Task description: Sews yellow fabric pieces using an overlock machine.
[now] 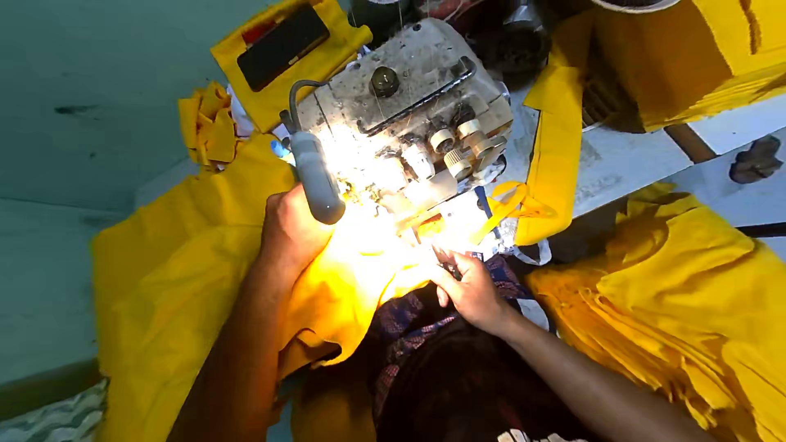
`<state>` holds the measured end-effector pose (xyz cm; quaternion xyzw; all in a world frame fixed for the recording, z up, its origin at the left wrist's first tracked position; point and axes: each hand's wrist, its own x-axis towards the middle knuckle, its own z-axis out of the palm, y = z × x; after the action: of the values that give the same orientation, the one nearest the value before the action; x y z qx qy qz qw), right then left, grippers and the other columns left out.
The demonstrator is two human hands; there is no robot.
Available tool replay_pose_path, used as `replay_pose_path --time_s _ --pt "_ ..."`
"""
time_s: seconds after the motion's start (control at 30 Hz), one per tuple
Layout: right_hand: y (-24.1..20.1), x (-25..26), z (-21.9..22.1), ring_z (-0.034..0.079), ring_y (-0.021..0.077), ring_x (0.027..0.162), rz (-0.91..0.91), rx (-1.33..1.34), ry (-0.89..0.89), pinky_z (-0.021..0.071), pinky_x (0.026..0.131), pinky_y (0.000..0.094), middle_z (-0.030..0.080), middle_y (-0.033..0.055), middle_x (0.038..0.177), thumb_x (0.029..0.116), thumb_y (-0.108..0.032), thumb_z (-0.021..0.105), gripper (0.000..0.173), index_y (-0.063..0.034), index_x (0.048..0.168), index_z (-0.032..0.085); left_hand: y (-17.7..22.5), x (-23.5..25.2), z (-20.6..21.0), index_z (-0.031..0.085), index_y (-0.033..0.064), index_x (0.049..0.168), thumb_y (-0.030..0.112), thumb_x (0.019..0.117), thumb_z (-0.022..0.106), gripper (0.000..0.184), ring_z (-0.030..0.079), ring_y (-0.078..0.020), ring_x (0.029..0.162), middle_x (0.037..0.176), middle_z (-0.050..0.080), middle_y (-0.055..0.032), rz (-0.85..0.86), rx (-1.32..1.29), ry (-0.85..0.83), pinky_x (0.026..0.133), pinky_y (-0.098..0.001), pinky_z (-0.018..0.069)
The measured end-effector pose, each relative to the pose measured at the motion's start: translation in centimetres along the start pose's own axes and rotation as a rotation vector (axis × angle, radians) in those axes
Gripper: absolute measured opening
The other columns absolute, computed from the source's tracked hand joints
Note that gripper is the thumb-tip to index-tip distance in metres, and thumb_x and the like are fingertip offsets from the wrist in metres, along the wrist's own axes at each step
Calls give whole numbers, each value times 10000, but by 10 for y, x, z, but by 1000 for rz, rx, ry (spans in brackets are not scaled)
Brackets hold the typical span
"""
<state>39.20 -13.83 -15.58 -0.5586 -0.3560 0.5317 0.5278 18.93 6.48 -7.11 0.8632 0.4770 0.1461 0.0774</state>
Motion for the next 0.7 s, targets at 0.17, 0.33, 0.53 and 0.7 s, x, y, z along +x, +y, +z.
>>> replay_pose_path --time_s 0.17,0.33,0.53,0.7 --pt "1 -2 4 574 92 498 -39 72 43 528 486 245 618 3 661 1030 -149 598 130 -33 1014 654 -38 31 29 675 88 1058 469 848 658 436 695 -317 943 951 694 -134 33 52 9 775 -604 541" --pt "-1 3 0 589 86 513 19 -4 60 543 505 249 636 1 692 1029 -199 607 172 -45 1067 675 4 -9 5 635 90 1273 530 946 624 547 641 -368 1145 1223 655 -177 -41 65 32 928 -634 509" --pt "-9 -14 -46 646 67 690 -201 -298 152 574 656 265 693 25 831 1036 -235 591 243 -28 1023 718 1 -81 32 356 14 1567 380 1015 435 667 339 -484 1465 1590 366 -276 18 -86 100 1183 -647 261" --pt "-15 -21 -126 690 139 797 -277 -758 483 606 742 386 720 45 907 973 -303 694 244 -73 1048 726 2 -77 37 376 56 1563 417 1069 413 613 383 -417 1464 1563 407 -266 -127 -159 177 1193 -578 305"
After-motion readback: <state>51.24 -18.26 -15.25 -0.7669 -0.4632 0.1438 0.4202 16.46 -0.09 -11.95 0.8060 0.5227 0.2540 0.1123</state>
